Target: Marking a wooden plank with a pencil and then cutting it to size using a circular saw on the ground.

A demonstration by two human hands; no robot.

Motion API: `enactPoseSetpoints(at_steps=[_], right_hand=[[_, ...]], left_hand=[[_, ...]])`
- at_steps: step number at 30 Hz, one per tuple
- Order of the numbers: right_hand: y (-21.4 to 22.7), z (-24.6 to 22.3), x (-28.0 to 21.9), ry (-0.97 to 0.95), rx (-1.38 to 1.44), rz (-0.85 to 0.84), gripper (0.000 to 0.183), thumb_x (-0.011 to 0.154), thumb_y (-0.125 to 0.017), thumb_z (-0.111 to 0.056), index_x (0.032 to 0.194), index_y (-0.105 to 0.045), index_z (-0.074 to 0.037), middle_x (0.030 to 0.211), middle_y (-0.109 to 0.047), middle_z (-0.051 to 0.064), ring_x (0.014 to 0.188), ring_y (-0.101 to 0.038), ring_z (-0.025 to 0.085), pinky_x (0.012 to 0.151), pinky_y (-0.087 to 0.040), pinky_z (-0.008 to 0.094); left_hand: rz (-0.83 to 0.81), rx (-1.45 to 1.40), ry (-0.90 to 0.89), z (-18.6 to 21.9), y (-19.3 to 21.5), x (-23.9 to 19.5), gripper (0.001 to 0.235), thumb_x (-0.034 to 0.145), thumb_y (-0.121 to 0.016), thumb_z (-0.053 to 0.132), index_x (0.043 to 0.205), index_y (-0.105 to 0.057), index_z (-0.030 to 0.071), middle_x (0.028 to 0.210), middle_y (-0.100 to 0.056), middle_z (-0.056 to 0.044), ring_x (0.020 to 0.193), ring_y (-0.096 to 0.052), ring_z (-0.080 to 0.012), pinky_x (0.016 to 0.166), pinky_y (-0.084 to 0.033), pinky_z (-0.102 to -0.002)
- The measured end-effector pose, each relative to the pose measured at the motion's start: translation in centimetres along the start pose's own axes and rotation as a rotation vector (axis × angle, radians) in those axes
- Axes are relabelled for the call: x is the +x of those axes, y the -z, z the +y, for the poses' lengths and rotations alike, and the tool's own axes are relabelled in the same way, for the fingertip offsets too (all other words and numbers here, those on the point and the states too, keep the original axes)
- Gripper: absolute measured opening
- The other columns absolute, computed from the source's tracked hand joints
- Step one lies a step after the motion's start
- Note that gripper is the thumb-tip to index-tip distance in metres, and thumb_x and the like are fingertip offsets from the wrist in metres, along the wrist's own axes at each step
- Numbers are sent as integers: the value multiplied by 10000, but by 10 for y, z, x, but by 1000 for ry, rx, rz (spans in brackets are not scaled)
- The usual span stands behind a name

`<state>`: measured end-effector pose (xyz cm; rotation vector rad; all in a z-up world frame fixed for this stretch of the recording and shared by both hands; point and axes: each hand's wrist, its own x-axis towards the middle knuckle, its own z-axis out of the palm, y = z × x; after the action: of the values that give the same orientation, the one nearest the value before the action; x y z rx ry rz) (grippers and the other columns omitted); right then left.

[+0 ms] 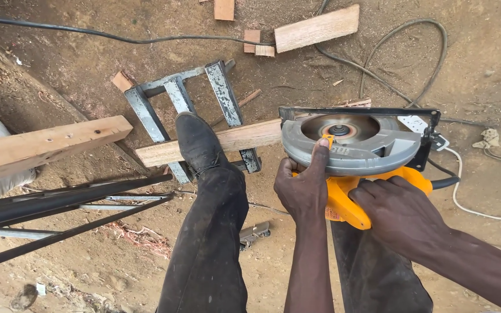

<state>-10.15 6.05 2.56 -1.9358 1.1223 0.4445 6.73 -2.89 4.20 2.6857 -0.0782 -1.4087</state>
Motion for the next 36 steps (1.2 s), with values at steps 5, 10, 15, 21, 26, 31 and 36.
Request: enactPoseSetpoints(at_steps=[5,10,15,21,26,31,36], right_hand=[[7,-4,5,-23,1,-32,182,735,-651,-189,891,-572,-242,810,-644,-16,831,-645,288,737,-472,437],[7,-2,3,-10,30,-27,150,759,-654,-177,875,-580,-235,796,-640,-23,798,-637,277,726,-464,435],[5,0,6,-17,44,-47,193,730,-662,-163,888,-581,-239,812,-646,-28,820,-641,284,734,-470,443],[0,3,5,21,54,18,208,732,-664,-163,926,-607,-214,820,-651,-12,801,-644,297,708,-472,457],[0,4,5,39,71,37,255,706,-680,-141,946,-625,-207,829,-661,-11,809,-651,301,717,-481,462],[0,4,6,20,87,10,229,689,-678,-152,900,-613,-212,809,-658,-15,812,-644,302,717,-472,459],[0,4,6,19,74,-2,237,692,-673,-136,906,-607,-214,800,-650,-17,798,-643,300,715,-472,455]], left_hand=[[-2,4,0,2,2,2,624,680,-862,578,653,-409,151,677,-467,28,660,-434,-121,605,-403,-333],[-5,16,12,4,2,-1,606,682,-843,594,670,-429,151,703,-504,19,691,-478,-125,617,-434,-334],[8,13,7,7,2,-1,622,674,-857,578,651,-409,148,688,-497,22,677,-470,-130,621,-423,-336],[14,21,9,5,1,-1,630,661,-858,591,652,-409,149,686,-506,18,677,-481,-131,620,-433,-343],[28,21,-9,4,0,2,647,660,-870,575,630,-386,145,664,-502,16,655,-469,-136,607,-427,-347],[16,24,-23,1,0,3,645,661,-852,607,643,-399,148,663,-489,22,650,-467,-123,592,-425,-333],[40,30,-32,0,-2,4,660,655,-863,598,629,-385,143,657,-468,20,654,-446,-134,604,-414,-345]])
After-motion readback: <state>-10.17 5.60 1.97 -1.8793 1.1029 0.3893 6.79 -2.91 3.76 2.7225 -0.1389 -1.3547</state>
